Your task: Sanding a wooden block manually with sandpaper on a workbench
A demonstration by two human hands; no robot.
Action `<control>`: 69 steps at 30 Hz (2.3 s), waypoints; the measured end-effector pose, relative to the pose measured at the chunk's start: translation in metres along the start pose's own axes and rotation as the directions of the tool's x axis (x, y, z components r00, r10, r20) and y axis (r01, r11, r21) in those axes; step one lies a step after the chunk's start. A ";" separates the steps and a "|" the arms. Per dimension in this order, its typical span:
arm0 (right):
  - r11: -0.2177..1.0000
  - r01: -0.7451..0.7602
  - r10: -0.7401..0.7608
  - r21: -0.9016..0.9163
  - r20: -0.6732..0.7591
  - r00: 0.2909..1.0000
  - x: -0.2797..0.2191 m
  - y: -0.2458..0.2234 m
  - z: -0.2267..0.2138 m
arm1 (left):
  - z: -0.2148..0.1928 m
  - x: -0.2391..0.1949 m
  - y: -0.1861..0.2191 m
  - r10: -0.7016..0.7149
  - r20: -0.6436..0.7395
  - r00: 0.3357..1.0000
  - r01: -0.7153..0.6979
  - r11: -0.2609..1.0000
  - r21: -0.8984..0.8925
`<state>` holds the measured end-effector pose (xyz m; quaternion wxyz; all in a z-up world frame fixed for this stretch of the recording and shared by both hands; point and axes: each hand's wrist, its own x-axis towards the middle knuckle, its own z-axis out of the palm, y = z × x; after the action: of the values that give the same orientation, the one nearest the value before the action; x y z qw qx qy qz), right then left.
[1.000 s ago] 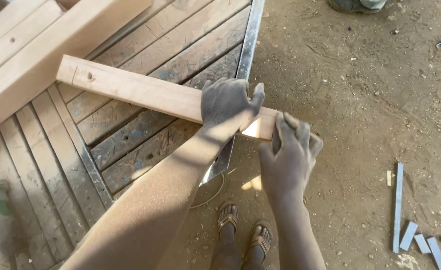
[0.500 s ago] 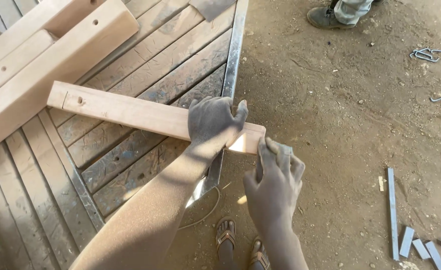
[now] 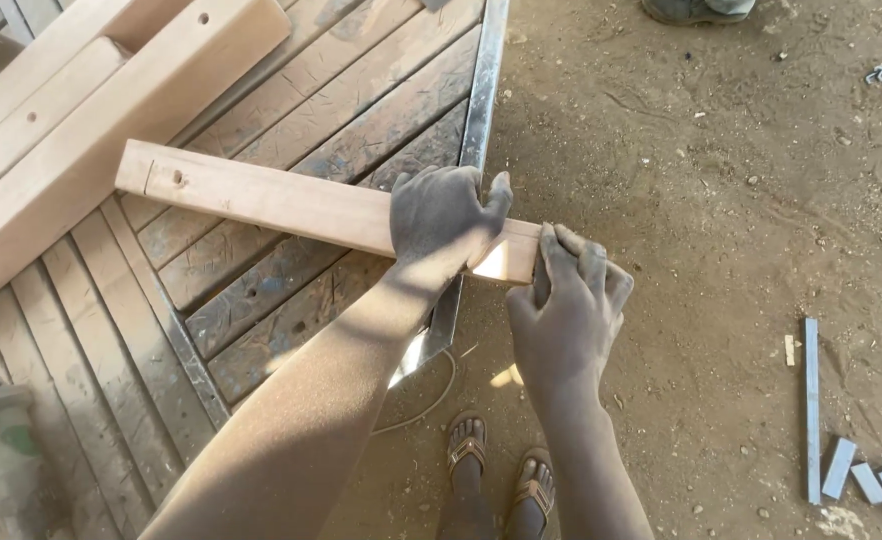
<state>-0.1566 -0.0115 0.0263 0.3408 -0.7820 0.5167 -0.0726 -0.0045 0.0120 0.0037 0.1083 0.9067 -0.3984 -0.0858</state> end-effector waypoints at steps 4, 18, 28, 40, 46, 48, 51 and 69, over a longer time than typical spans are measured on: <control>0.997 -0.015 0.018 -0.075 0.039 0.999 -0.017 0.007 0.001 | 0.002 0.011 0.011 0.005 -0.033 0.999 -0.005 1.000 -0.001; 0.998 -0.009 0.012 -0.060 0.052 0.999 0.000 0.008 0.001 | -0.005 0.009 0.007 0.008 -0.057 0.998 -0.011 0.999 -0.047; 0.989 -0.030 0.052 -0.147 0.152 0.987 -0.017 0.012 -0.008 | 0.001 0.006 0.013 -0.029 -0.024 0.999 0.029 1.000 -0.008; 0.993 0.000 0.013 -0.121 0.103 0.995 -0.010 0.012 -0.001 | 0.019 -0.005 0.005 -0.015 -0.076 0.997 0.015 1.000 0.005; 0.979 0.032 -0.013 -0.202 0.097 0.995 -0.022 0.013 -0.001 | 0.010 0.012 0.002 -0.014 -0.126 0.992 0.017 1.000 0.021; 0.992 0.041 -0.028 -0.118 0.111 0.993 -0.005 0.010 -0.004 | 0.010 0.014 0.002 -0.012 -0.110 0.994 0.016 0.999 0.036; 0.986 -0.052 0.076 -0.156 0.155 0.985 -0.011 0.004 -0.001 | 0.010 0.010 0.003 -0.014 -0.138 0.990 0.014 1.000 -0.001; 1.000 0.022 -0.022 -0.003 0.021 1.000 -0.009 0.010 0.006 | 0.006 -0.002 -0.003 -0.022 -0.106 0.994 0.024 0.999 0.022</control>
<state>-0.1649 -0.0032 0.0178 0.3440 -0.7890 0.5045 -0.0672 -0.0054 0.0151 -0.0026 0.1175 0.9158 -0.3826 -0.0341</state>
